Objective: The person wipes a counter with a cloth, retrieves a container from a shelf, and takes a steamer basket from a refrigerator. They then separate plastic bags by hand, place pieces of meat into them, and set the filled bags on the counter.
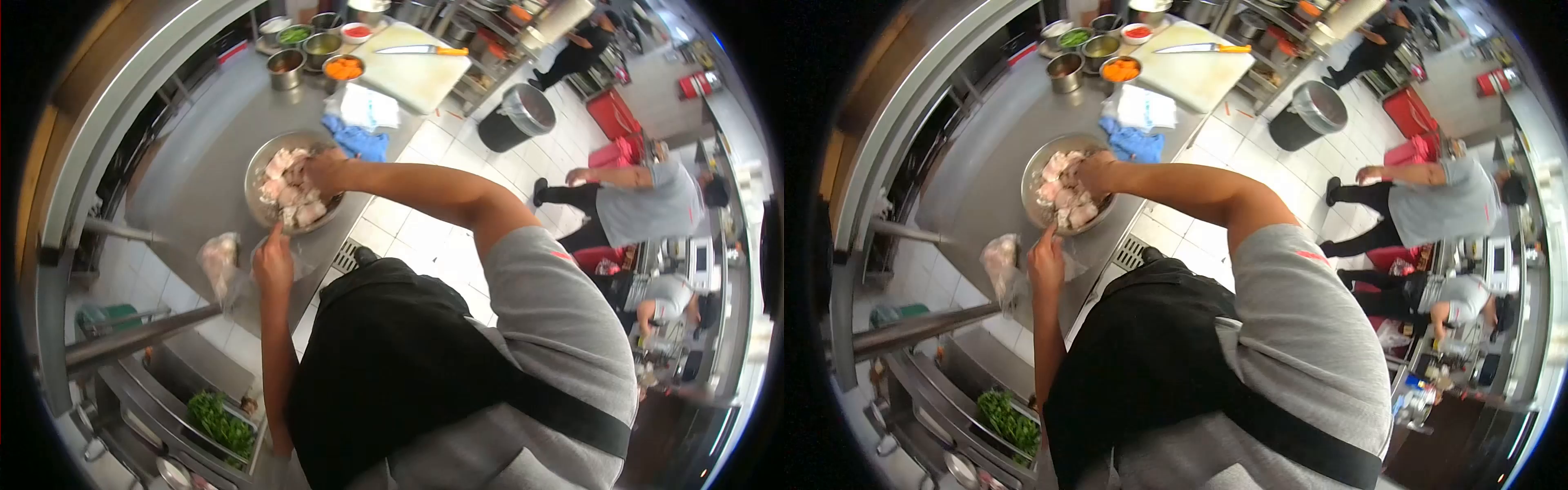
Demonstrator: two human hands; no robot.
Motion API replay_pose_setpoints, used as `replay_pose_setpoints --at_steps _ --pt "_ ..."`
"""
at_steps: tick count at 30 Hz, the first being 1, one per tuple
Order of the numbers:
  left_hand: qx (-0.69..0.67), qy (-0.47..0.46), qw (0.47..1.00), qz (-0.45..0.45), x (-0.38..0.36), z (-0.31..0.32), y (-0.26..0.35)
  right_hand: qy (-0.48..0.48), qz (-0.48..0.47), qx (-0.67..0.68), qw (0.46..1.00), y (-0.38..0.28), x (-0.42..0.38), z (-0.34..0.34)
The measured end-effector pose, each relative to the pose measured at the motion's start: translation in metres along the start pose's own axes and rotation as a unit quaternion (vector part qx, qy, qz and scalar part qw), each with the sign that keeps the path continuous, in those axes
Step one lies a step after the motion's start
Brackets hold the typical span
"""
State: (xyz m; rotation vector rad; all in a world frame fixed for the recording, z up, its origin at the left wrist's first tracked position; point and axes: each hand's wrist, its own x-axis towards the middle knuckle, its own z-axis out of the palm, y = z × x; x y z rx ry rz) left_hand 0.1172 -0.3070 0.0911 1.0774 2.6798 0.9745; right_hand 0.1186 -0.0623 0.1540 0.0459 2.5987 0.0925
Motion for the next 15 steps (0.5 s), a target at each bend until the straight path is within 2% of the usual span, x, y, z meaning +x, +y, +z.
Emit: replay_pose_setpoints --at_steps 2,4,6,8,9,10,11,12,13,14,15 --pt "-0.008 -0.003 1.000 -0.002 0.001 -0.003 0.005 -0.005 -0.008 0.033 0.999 0.002 -0.001 0.002" --pt "-0.028 -0.004 1.000 -0.011 0.003 -0.011 0.015 0.054 0.041 0.056 0.996 0.001 0.001 0.009" --pt "-0.039 -0.003 0.998 -0.040 -0.002 -0.018 0.019 0.051 0.065 0.017 0.996 0.004 0.004 0.009" --pt "-0.119 0.092 0.988 -0.021 -0.012 -0.027 0.015 0.021 0.031 0.096 0.995 0.021 -0.010 -0.013" --pt "-0.097 0.102 0.989 -0.053 -0.021 -0.036 0.010 0.051 -0.040 0.074 0.995 0.034 -0.003 -0.006" --pt "-0.157 0.089 0.979 -0.092 -0.025 -0.046 0.010 0.159 -0.238 -0.016 0.958 0.071 0.029 0.030" --pt "-0.220 0.081 0.964 -0.124 -0.034 -0.057 0.009 0.230 -0.367 0.108 0.895 0.093 0.019 0.032" --pt "-0.211 0.094 0.963 -0.141 -0.044 -0.069 0.012 0.162 -0.221 0.478 0.835 0.075 -0.006 0.018" --pt "-0.278 0.092 0.943 -0.159 -0.049 -0.075 0.016 0.059 -0.024 0.762 0.644 0.054 -0.041 0.005" --pt "-0.345 0.089 0.918 -0.173 -0.053 -0.080 0.016 0.050 -0.032 0.760 0.648 0.045 -0.054 0.003" --pt "-0.342 0.097 0.917 -0.180 -0.060 -0.082 0.012 0.051 -0.044 0.799 0.598 0.039 -0.065 0.002"
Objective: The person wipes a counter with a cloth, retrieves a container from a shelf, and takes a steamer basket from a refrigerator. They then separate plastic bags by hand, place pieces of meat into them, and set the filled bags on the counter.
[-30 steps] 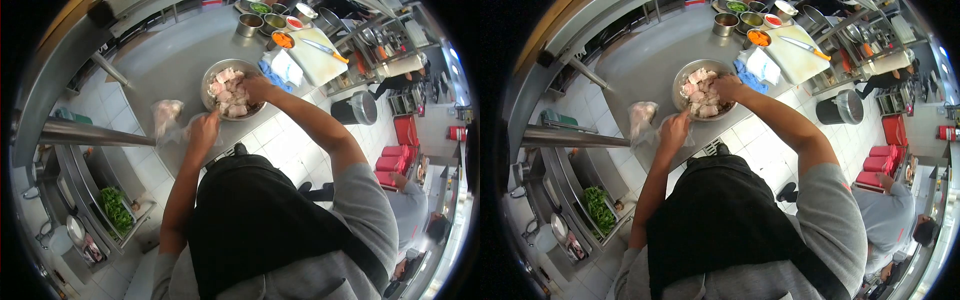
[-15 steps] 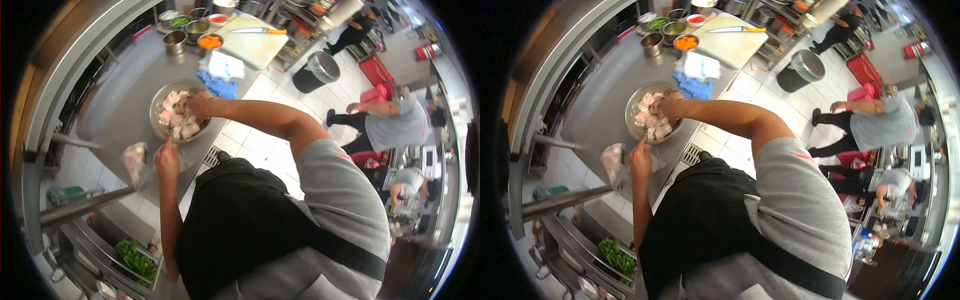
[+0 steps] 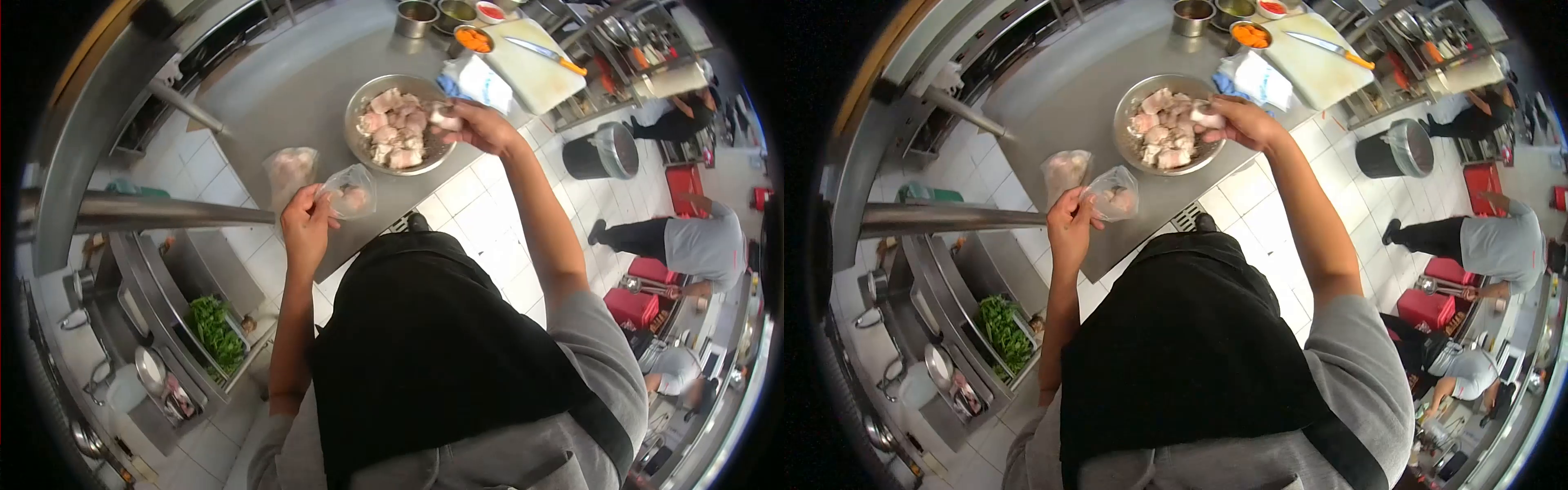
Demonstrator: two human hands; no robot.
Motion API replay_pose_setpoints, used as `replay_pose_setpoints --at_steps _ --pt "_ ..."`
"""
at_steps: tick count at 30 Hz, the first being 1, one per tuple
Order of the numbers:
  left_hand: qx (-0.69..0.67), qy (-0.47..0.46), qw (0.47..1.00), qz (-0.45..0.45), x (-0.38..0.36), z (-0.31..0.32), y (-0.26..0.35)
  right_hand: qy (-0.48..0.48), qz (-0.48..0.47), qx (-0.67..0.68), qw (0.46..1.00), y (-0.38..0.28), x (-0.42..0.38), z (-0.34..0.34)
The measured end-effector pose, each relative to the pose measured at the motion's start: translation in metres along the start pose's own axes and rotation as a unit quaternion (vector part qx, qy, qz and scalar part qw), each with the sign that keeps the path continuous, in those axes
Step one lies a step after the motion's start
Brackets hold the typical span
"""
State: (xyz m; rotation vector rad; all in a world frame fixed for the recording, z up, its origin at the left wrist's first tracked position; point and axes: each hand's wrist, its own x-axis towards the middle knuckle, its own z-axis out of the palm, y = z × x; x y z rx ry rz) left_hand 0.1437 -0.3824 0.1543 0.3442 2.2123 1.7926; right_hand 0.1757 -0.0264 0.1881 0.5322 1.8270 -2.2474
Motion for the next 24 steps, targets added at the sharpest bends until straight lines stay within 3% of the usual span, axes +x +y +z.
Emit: replay_pose_setpoints --at_steps 4,6,8,12,14,15,18,22,23,24 --pt "-0.051 0.001 0.998 -0.039 -0.008 -0.007 -0.009 -0.069 -0.065 0.157 0.983 0.021 -0.025 0.036" --pt "-0.056 0.000 0.997 -0.045 -0.013 -0.005 -0.009 -0.198 -0.044 0.192 0.960 0.019 -0.041 0.075" --pt "-0.074 0.001 0.997 -0.037 -0.013 -0.003 -0.008 -0.244 -0.022 0.218 0.945 0.032 -0.045 0.116" --pt "-0.090 0.012 0.996 -0.004 -0.013 -0.003 0.000 -0.167 0.036 0.161 0.972 0.066 -0.029 0.161" --pt "-0.037 0.014 0.999 -0.019 -0.017 -0.009 0.001 -0.097 0.003 0.042 0.994 0.077 -0.025 0.166" --pt "-0.039 0.011 0.999 -0.017 -0.019 -0.009 -0.002 -0.111 -0.029 -0.088 0.990 0.070 -0.031 0.167" --pt "-0.038 0.016 0.999 0.021 -0.023 -0.006 -0.004 -0.102 -0.067 -0.195 0.973 0.067 -0.041 0.173" --pt "-0.064 0.030 0.997 0.014 -0.024 -0.004 -0.009 -0.104 -0.127 -0.180 0.970 0.030 -0.052 0.139" --pt "-0.066 0.039 0.997 0.013 -0.024 -0.002 -0.011 -0.081 -0.094 -0.092 0.988 0.021 -0.048 0.127" --pt "-0.068 0.037 0.997 0.013 -0.024 -0.001 -0.008 -0.029 -0.151 -0.218 0.964 0.022 -0.035 0.103"
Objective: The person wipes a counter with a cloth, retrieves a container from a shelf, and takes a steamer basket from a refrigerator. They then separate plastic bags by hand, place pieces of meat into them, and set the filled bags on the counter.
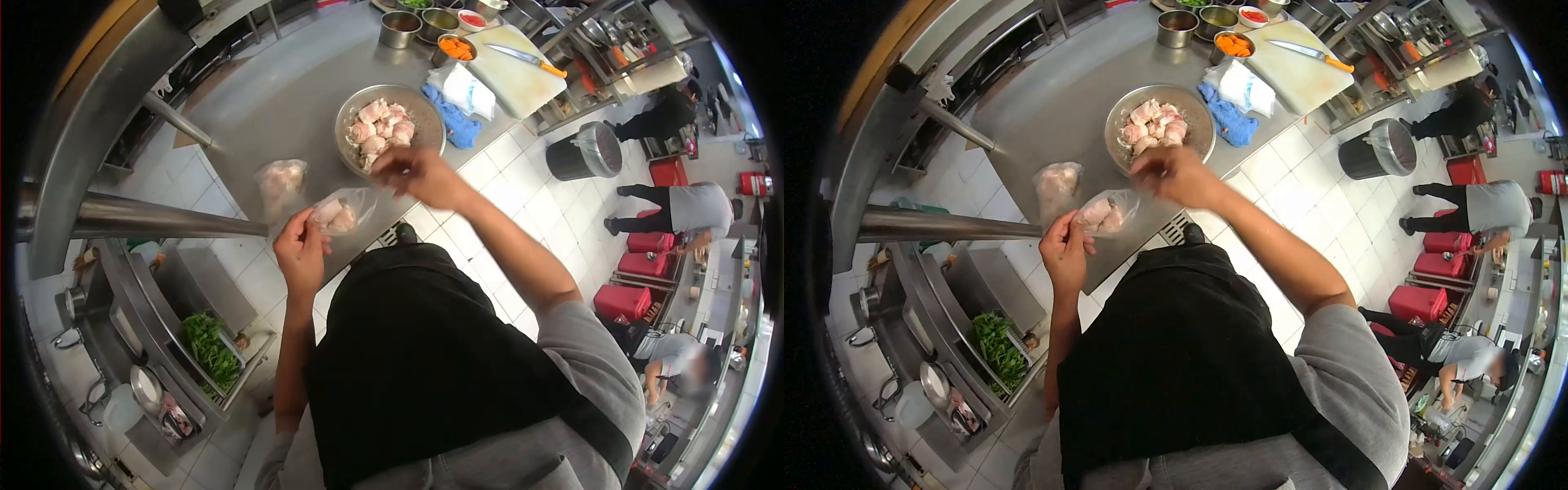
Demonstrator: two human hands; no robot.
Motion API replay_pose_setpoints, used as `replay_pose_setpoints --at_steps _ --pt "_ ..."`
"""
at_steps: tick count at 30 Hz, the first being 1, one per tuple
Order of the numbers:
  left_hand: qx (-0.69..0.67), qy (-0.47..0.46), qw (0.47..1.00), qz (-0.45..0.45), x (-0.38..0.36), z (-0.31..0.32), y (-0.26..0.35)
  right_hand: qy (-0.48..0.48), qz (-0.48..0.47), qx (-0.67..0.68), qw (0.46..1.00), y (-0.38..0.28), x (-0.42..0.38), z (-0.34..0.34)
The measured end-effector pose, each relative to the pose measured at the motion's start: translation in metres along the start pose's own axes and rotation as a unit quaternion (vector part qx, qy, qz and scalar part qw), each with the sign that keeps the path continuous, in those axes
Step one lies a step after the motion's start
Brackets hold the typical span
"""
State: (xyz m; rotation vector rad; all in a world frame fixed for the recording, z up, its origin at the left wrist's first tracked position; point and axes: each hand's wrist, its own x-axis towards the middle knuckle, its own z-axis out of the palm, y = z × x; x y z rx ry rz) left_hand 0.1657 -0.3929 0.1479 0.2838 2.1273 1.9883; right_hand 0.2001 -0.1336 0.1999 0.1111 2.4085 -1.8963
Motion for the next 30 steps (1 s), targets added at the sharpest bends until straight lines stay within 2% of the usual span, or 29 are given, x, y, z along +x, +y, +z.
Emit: replay_pose_setpoints --at_steps 1,2,3,4,5,6,7,8,10,11,13,16,18,22,24,28,30 --pt "0.018 -0.018 1.000 0.005 0.002 0.002 0.006 0.056 -0.050 -0.178 0.981 0.012 0.009 -0.020" --pt "0.036 -0.036 0.999 0.010 0.003 0.003 0.011 0.062 -0.008 -0.266 0.962 0.010 0.014 -0.035" --pt "0.036 -0.037 0.999 0.011 0.007 0.007 0.014 0.052 -0.024 -0.336 0.940 0.033 0.023 -0.049" --pt "0.113 -0.077 0.990 0.043 0.011 0.014 0.016 0.054 -0.022 -0.337 0.940 0.050 0.033 -0.057" --pt "0.188 -0.116 0.972 0.075 0.017 0.022 0.016 0.017 -0.035 -0.421 0.906 0.065 0.042 -0.063" --pt "0.187 -0.118 0.972 0.075 0.023 0.030 0.015 -0.020 -0.047 -0.501 0.864 0.071 0.048 -0.066" --pt "0.259 -0.151 0.947 0.113 0.029 0.039 0.011 -0.055 0.008 -0.510 0.858 0.070 0.053 -0.065" --pt "0.330 -0.181 0.914 0.151 0.036 0.045 0.005 -0.053 0.009 -0.510 0.859 0.070 0.058 -0.063" --pt "0.317 -0.190 0.913 0.174 0.044 0.056 -0.007 -0.125 0.047 -0.553 0.822 0.075 0.067 -0.062" --pt "0.320 -0.202 0.912 0.159 0.047 0.061 -0.012 -0.123 0.049 -0.554 0.822 0.078 0.069 -0.063" --pt "0.323 -0.214 0.911 0.142 0.051 0.068 -0.019 -0.112 0.050 -0.494 0.861 0.085 0.071 -0.062" --pt "0.364 -0.212 0.890 0.173 0.054 0.073 -0.033 -0.093 0.092 -0.447 0.885 0.084 0.068 -0.061" --pt "0.385 -0.180 0.881 0.205 0.058 0.078 -0.038 -0.089 0.102 -0.433 0.891 0.086 0.068 -0.057" --pt "0.397 -0.191 0.876 0.195 0.060 0.083 -0.037 -0.085 0.105 -0.407 0.903 0.096 0.070 -0.056" --pt "0.396 -0.202 0.868 0.223 0.063 0.085 -0.041 -0.081 0.087 -0.404 0.907 0.094 0.065 -0.054" --pt "0.384 -0.187 0.876 0.223 0.060 0.089 -0.041 -0.078 0.081 -0.398 0.911 0.089 0.064 -0.053" --pt "0.419 -0.195 0.863 0.204 0.058 0.091 -0.041 -0.075 0.086 -0.397 0.911 0.083 0.061 -0.052"
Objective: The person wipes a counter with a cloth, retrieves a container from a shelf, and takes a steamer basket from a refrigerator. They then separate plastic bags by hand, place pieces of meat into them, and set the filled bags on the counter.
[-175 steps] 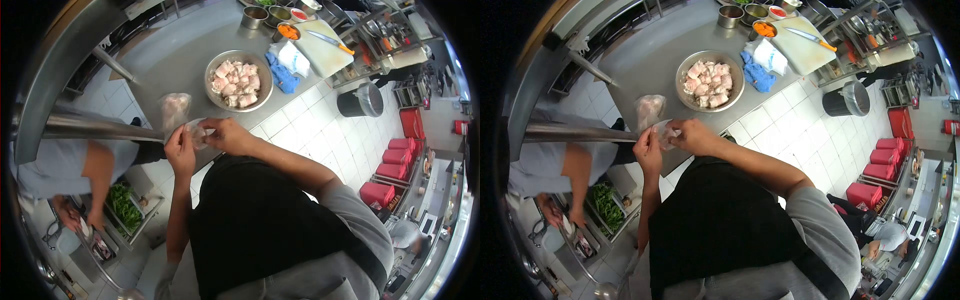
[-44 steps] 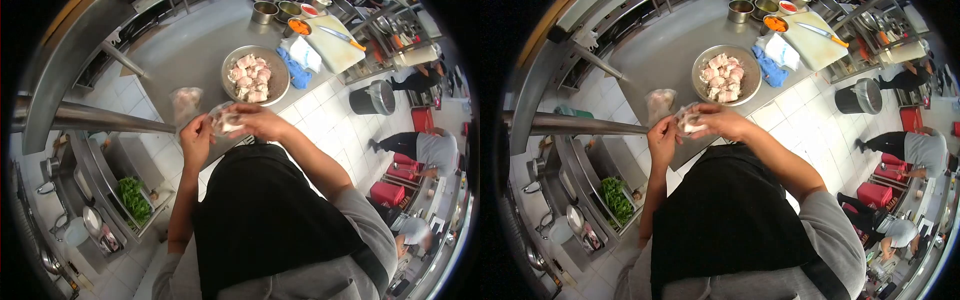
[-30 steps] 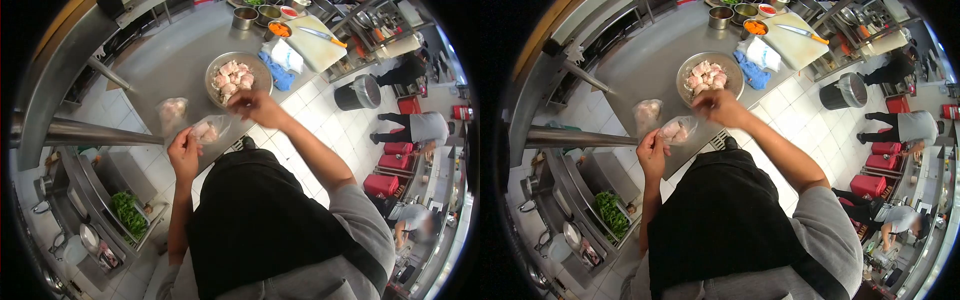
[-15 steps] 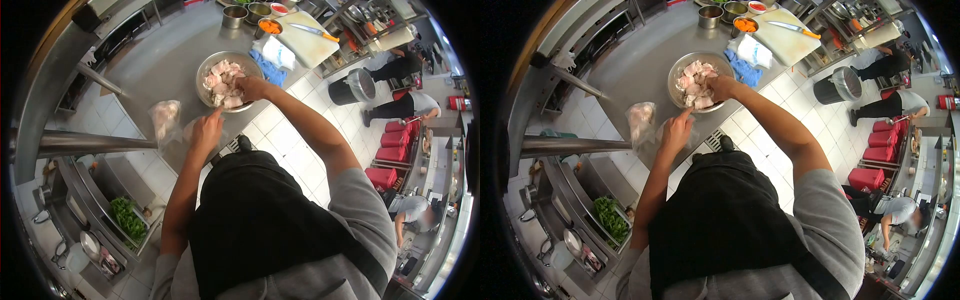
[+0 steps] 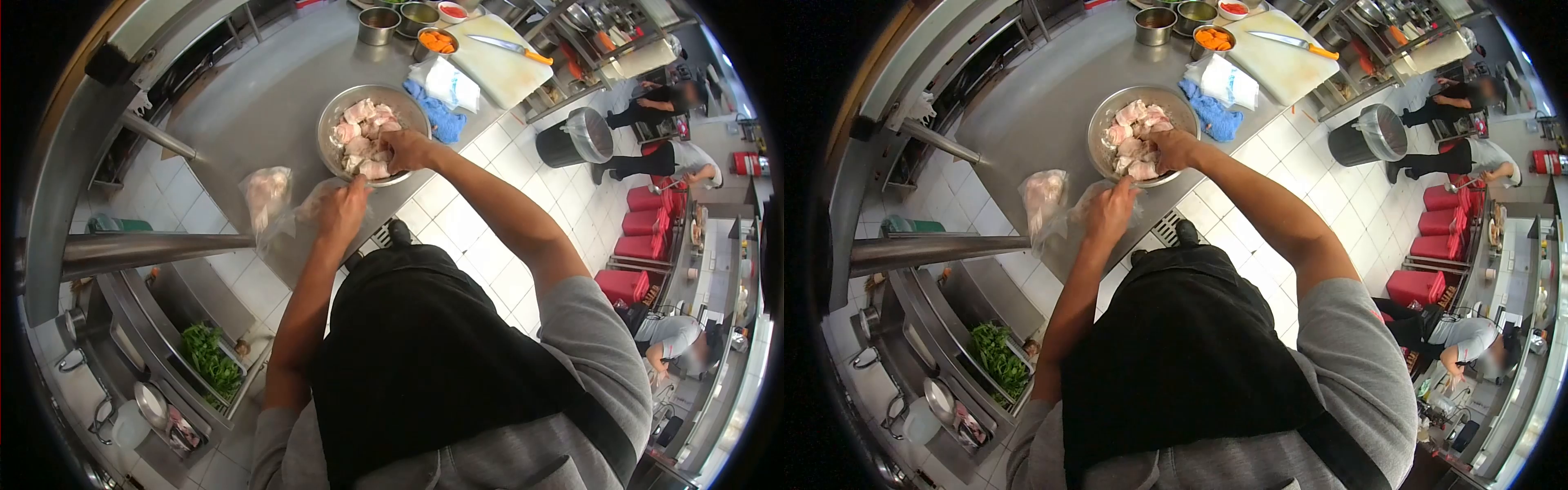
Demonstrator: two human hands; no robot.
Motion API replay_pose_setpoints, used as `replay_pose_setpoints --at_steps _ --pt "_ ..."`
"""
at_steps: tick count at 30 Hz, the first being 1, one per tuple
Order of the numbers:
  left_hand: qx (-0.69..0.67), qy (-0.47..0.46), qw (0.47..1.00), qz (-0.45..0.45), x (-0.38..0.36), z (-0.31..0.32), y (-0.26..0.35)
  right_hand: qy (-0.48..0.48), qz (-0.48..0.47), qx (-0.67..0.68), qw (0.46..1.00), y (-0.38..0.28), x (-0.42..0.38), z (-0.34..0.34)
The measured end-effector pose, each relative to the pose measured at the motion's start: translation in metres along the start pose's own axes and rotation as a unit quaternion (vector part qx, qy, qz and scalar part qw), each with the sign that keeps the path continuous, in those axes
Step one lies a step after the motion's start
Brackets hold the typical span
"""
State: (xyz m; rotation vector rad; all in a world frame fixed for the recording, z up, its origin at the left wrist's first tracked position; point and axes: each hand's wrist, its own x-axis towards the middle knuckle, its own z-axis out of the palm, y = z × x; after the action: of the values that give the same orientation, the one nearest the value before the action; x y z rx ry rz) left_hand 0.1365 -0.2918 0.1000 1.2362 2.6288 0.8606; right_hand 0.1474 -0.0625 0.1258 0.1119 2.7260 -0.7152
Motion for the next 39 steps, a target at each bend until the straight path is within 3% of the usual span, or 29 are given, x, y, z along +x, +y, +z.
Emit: replay_pose_setpoints --at_steps 8,17,22,26,28,29,30,32,33,34,36,39 --pt "-0.026 0.050 0.997 0.047 0.003 0.003 0.000 0.003 0.029 0.010 1.000 0.008 0.009 0.003" --pt "-0.033 0.046 0.998 0.033 0.002 0.006 -0.003 -0.085 -0.015 -0.015 0.996 0.001 0.015 -0.014" --pt "-0.052 0.065 0.996 0.028 -0.001 0.002 -0.007 -0.083 0.028 0.070 0.994 -0.004 0.011 -0.021" --pt "-0.102 0.114 0.988 0.022 -0.007 -0.009 -0.009 -0.082 0.008 0.062 0.995 0.008 0.015 -0.043" --pt "-0.123 0.137 0.983 0.018 -0.013 -0.015 -0.011 -0.040 -0.023 0.163 0.986 0.019 0.011 -0.054" --pt "-0.136 0.155 0.979 0.003 -0.018 -0.019 -0.015 -0.076 -0.024 0.297 0.952 0.024 0.005 -0.059" --pt "-0.148 0.173 0.974 -0.013 -0.022 -0.022 -0.018 -0.076 -0.027 0.296 0.952 0.029 0.002 -0.061" --pt "-0.174 0.170 0.968 -0.055 -0.031 -0.030 -0.020 -0.108 0.023 0.590 0.800 0.037 -0.001 -0.060" --pt "-0.201 0.164 0.961 -0.098 -0.036 -0.035 -0.021 -0.079 0.023 0.639 0.765 0.023 -0.014 -0.062" --pt "-0.196 0.168 0.960 -0.104 -0.039 -0.042 -0.020 -0.087 0.019 0.639 0.764 0.009 -0.025 -0.065" --pt "-0.357 0.173 0.907 -0.143 -0.045 -0.060 -0.012 -0.099 -0.028 0.716 0.691 -0.015 -0.041 -0.062" --pt "-0.417 0.162 0.878 -0.168 -0.050 -0.077 -0.006 -0.139 -0.046 0.691 0.708 -0.039 -0.065 -0.038"
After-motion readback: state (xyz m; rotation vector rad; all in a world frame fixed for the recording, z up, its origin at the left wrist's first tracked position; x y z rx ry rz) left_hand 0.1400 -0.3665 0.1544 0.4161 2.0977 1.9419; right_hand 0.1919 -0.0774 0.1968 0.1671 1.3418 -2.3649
